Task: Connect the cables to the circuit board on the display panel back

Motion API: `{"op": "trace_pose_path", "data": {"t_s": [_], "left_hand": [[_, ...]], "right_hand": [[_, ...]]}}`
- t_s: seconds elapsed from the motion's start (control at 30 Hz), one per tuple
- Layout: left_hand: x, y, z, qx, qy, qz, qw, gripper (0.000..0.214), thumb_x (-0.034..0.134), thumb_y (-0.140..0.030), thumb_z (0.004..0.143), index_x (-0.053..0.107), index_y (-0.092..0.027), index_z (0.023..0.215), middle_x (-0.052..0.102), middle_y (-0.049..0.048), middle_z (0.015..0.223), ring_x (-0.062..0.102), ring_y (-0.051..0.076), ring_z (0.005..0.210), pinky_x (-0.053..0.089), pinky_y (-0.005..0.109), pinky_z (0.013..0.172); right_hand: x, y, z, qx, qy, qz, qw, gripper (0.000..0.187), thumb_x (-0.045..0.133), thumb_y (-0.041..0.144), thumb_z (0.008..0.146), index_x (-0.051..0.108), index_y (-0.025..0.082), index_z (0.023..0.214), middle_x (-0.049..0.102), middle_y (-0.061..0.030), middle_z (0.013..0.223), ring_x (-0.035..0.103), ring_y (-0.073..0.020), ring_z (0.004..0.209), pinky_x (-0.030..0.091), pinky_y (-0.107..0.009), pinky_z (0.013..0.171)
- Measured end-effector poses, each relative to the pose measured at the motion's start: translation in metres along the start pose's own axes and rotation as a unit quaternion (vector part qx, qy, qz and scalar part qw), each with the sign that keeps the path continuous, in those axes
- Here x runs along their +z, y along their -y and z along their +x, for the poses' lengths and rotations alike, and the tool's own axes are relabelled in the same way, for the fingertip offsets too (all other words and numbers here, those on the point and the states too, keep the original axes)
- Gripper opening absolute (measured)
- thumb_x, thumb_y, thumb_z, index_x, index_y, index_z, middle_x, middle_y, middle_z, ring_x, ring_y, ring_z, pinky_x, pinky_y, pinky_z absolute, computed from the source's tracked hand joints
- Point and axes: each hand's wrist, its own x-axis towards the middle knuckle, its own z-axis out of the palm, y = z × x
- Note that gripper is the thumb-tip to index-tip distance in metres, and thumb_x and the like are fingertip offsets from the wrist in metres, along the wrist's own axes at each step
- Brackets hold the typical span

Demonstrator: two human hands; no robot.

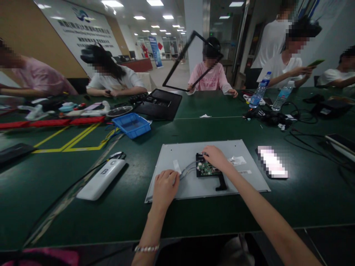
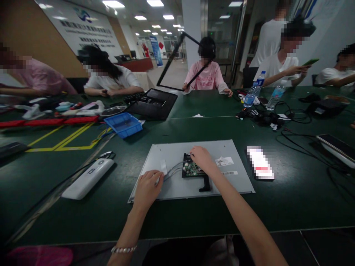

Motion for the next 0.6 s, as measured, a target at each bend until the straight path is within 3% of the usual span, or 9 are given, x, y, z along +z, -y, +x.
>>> {"op": "trace_pose_path", "data": {"t_s": [0.13, 0.23, 0.4, 0.6], "left_hand": [[0.000, -0.001, -0.001, 0.000, -0.002, -0.012, 1.000, 0.020, 0.044, -0.022, 0.091, 0.063, -0.019, 0.088, 0.064, 0.0066, 0.091, 0.058, 0.022, 0.088, 0.041, 0.035, 0.077], [0.001, -0.001, -0.001, 0.004, -0.007, -0.013, 1.000, 0.019, 0.044, -0.022, 0.091, 0.063, -0.019, 0.088, 0.064, 0.0066, 0.091, 0.058, 0.022, 0.087, 0.041, 0.035, 0.076], [0.000, -0.001, -0.001, 0.004, -0.025, -0.018, 1.000, 0.020, 0.044, -0.022, 0.091, 0.063, -0.019, 0.088, 0.064, 0.0068, 0.091, 0.057, 0.023, 0.089, 0.041, 0.036, 0.077], [0.000, -0.001, -0.003, 0.021, -0.040, -0.031, 0.998, 0.017, 0.046, -0.019, 0.090, 0.063, -0.018, 0.092, 0.064, 0.0068, 0.092, 0.057, 0.023, 0.089, 0.042, 0.037, 0.078]], "right_hand": [[0.002, 0.001, 0.002, 0.026, -0.002, -0.030, 0.999, 0.025, 0.044, 0.022, 0.092, 0.067, 0.019, 0.099, 0.066, -0.0086, 0.102, 0.057, -0.0186, 0.099, 0.039, -0.027, 0.087], [-0.006, -0.007, -0.005, 0.022, -0.038, -0.059, 0.997, 0.026, 0.042, 0.023, 0.092, 0.067, 0.019, 0.098, 0.066, -0.0076, 0.101, 0.057, -0.0183, 0.098, 0.039, -0.027, 0.086], [-0.023, -0.045, -0.036, 0.055, -0.093, -0.147, 0.983, 0.025, 0.042, 0.019, 0.091, 0.066, 0.017, 0.096, 0.063, -0.0106, 0.107, 0.054, -0.0219, 0.101, 0.037, -0.032, 0.089], [-0.008, -0.081, -0.072, 0.112, -0.077, -0.118, 0.984, 0.033, 0.043, 0.020, 0.089, 0.060, 0.018, 0.117, 0.054, -0.0125, 0.124, 0.049, -0.0242, 0.113, 0.039, -0.036, 0.092]]}}
